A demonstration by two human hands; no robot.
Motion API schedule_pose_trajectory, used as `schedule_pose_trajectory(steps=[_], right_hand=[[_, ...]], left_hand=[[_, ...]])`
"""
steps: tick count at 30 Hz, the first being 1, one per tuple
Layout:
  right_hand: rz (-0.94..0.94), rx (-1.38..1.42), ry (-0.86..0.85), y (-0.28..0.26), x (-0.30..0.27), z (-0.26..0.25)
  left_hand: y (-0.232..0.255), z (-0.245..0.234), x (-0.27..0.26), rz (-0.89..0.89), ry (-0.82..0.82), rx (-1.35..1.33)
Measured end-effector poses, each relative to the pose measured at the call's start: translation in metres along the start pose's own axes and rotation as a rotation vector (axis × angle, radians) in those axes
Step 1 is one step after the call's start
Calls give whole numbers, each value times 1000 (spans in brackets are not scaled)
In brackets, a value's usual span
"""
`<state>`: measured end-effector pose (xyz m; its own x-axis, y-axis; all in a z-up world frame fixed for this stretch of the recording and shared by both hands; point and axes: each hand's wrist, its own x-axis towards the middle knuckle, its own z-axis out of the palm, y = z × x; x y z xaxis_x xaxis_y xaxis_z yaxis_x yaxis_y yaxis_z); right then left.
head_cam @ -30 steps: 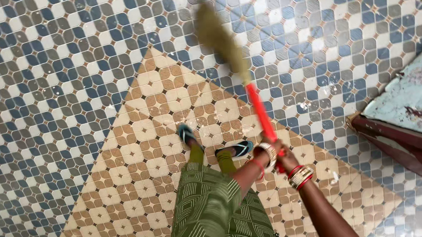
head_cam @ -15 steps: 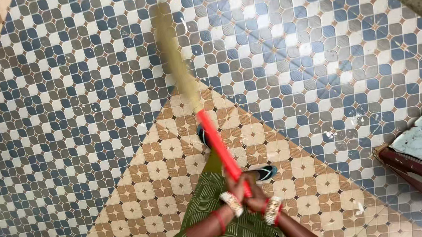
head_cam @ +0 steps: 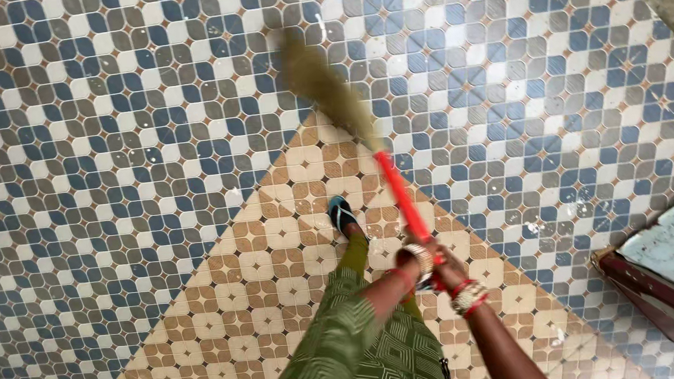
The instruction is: The person sweeps debris from a tiled indoor floor into a pile using a handheld broom.
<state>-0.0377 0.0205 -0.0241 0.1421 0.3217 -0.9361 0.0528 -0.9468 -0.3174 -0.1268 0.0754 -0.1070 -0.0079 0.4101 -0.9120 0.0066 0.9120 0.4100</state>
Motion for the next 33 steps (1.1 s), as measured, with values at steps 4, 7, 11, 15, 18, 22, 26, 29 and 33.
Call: schedule_pose_trajectory(steps=[4, 7, 11, 15, 18, 22, 26, 29, 33], right_hand=[[-93, 318, 72, -53, 40, -24], [-261, 327, 119, -88, 27, -4], [-156, -10, 94, -84, -12, 74], [-1444, -314, 150, -60, -36, 146], [-69, -93, -393, -99, -19, 176], [18, -150, -576, -176, 35, 170], [94, 66, -431, -199, 71, 109], [54, 221, -195, -209, 93, 29], [-27, 448, 27, -248, 146, -36]], left_hand=[[76, 55, 21, 170, -165, 266], [122, 32, 31, 233, -287, 442], [85, -67, -17, 558, -221, 174], [30, -156, -46, 461, -51, -337], [43, -208, -33, 202, 490, -10], [107, -198, 23, 105, 393, -100], [144, -122, 51, -31, 199, -90], [190, -24, 91, 1, 29, -2], [262, 69, 136, 138, -144, 243]])
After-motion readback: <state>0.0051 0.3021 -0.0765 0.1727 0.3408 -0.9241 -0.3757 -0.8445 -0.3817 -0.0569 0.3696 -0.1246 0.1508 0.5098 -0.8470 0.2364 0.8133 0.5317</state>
